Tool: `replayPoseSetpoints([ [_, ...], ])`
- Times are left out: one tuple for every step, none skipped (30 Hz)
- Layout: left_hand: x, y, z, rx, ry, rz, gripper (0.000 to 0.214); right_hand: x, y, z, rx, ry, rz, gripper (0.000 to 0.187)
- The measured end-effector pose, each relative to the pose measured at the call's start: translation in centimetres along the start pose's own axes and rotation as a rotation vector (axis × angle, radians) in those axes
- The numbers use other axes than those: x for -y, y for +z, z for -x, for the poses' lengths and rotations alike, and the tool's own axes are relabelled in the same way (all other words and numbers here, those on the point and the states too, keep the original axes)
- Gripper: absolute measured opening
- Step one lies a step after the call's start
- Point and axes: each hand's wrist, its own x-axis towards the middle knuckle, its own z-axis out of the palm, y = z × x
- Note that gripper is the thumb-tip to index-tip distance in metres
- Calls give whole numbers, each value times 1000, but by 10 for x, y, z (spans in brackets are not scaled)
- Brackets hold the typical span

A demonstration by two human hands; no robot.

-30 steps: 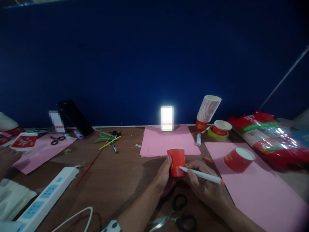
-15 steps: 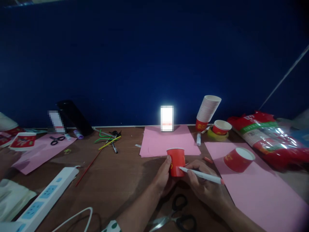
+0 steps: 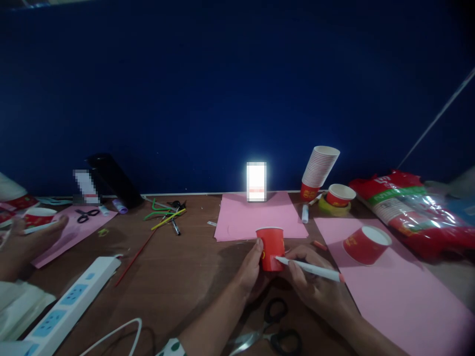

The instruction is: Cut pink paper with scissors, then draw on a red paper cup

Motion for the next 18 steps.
replayPoseSetpoints([
  [-1, 1, 0, -10, -4, 5, 55, 0, 0, 0, 3, 1, -5, 13],
  [-1, 2, 1, -25, -9, 8, 55, 1, -1, -1, 19, -4, -12, 13],
  [-1, 2, 0, -41, -11, 10, 55, 2, -2, -1, 44, -9, -18, 14],
  [-2, 2, 0, -54, -14, 12, 55, 3, -3, -1, 68, -16, -23, 14],
  [-2, 2, 0, -61, -22, 17, 55, 3, -3, -2, 87, -23, -29, 15],
  [-2, 1, -1, -63, -29, 24, 55, 3, -4, -2, 98, -29, -37, 15],
  [-2, 0, -1, -62, -35, 34, 55, 3, -4, -2, 90, -34, -47, 15],
  [-2, 0, -2, -61, -40, 46, 55, 3, -4, -2, 75, -35, -56, 15],
  [-2, -1, -2, -59, -47, 62, 55, 2, -4, -1, 53, -35, -62, 14],
  [-2, -3, -3, -55, -52, 81, 55, 1, -3, -1, 40, -33, -67, 13],
  [-2, -4, -3, -51, -57, 98, 54, 0, -3, -1, 33, -25, -71, 13],
  [-2, -4, -3, -49, -59, 114, 54, 0, -2, 0, 27, -17, -77, 12],
  [-2, -5, -3, -52, -60, 126, 53, 0, -1, 0, 24, -11, -84, 12],
  [-2, -5, -3, -59, -61, 133, 53, 0, -1, 0, 23, -8, -89, 12],
  [-2, -5, -3, -71, -57, 134, 53, 1, -1, 0, 22, -3, -90, 12],
  [-2, -5, -2, -80, -53, 131, 53, 1, -1, -1, 25, 0, -88, 12],
  [-2, -4, -2, -85, -52, 125, 55, 3, -1, -1, 32, 3, -82, 12],
  [-2, -3, -1, -89, -55, 117, 58, 4, -2, -1, 44, 6, -75, 12],
])
